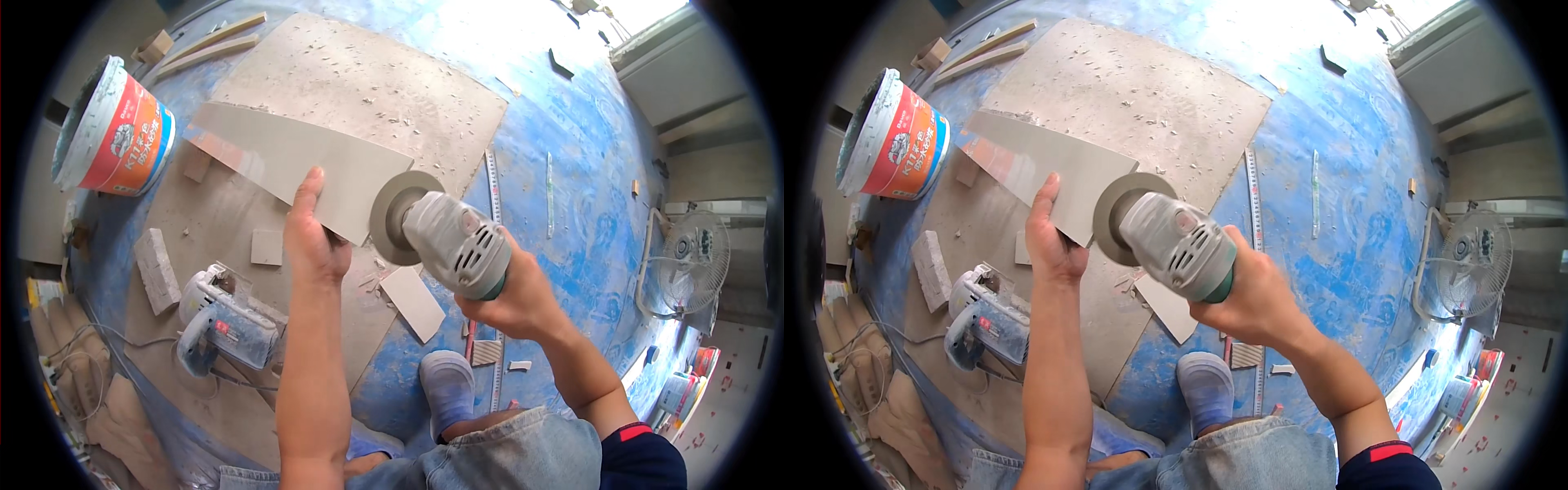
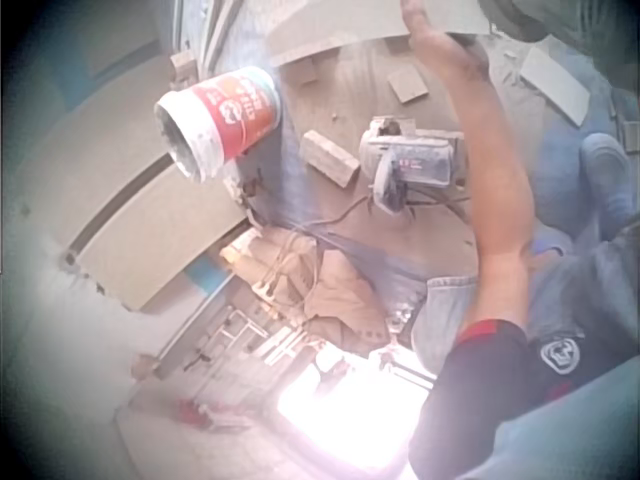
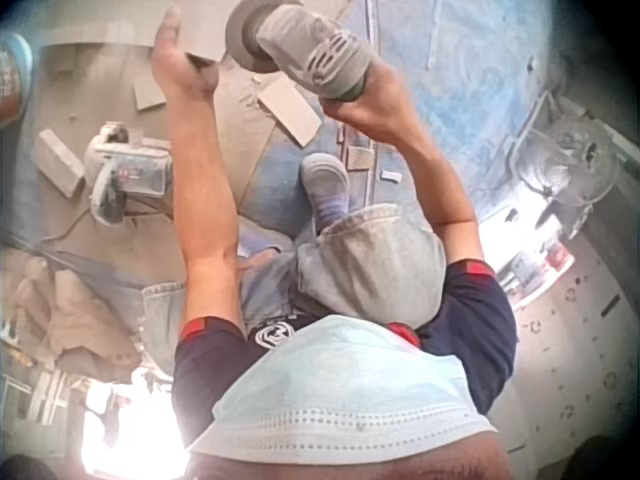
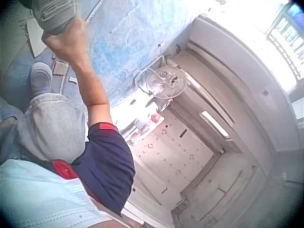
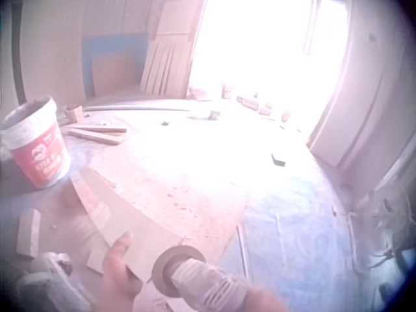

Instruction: The person tests a tile against a wall corner, trims the tile using an angle grinder, and applies mortar onto the tile with a trowel.

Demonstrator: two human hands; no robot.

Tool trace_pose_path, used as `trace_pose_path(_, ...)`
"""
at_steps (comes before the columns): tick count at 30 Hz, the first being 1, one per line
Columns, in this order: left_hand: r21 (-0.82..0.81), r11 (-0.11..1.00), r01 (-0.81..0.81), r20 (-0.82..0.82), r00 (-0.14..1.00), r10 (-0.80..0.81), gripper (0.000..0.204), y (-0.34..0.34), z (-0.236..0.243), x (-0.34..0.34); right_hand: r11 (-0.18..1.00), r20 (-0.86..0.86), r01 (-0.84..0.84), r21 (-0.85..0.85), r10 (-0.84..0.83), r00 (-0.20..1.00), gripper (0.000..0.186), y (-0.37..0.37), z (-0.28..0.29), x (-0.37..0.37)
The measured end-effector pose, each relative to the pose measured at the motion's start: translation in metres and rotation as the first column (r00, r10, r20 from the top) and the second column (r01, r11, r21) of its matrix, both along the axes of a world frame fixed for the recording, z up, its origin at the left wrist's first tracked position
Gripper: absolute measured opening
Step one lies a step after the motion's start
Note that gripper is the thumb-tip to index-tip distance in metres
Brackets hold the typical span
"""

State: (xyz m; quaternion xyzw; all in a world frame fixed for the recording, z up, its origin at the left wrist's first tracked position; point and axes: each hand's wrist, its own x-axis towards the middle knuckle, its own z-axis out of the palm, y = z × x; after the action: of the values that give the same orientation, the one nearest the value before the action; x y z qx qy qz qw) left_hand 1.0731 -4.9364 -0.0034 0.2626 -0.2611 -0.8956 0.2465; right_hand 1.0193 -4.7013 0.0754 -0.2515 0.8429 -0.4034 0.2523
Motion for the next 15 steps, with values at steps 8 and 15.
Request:
trace_pose_path(8,0.008,1.0,0.013,-0.006,1.0,-0.013,0.038,-0.001,-0.009,0.002,0.993,-0.022,0.077,-0.086,-0.08,0.997,0.05,-0.005,-0.01,-0.006)
trace_pose_path(15,0.01,0.999,0.032,-0.034,0.999,-0.031,0.038,-0.002,-0.012,0.002,0.999,-0.039,-0.036,0.027,0.037,0.999,0.049,-0.004,-0.005,0.009)
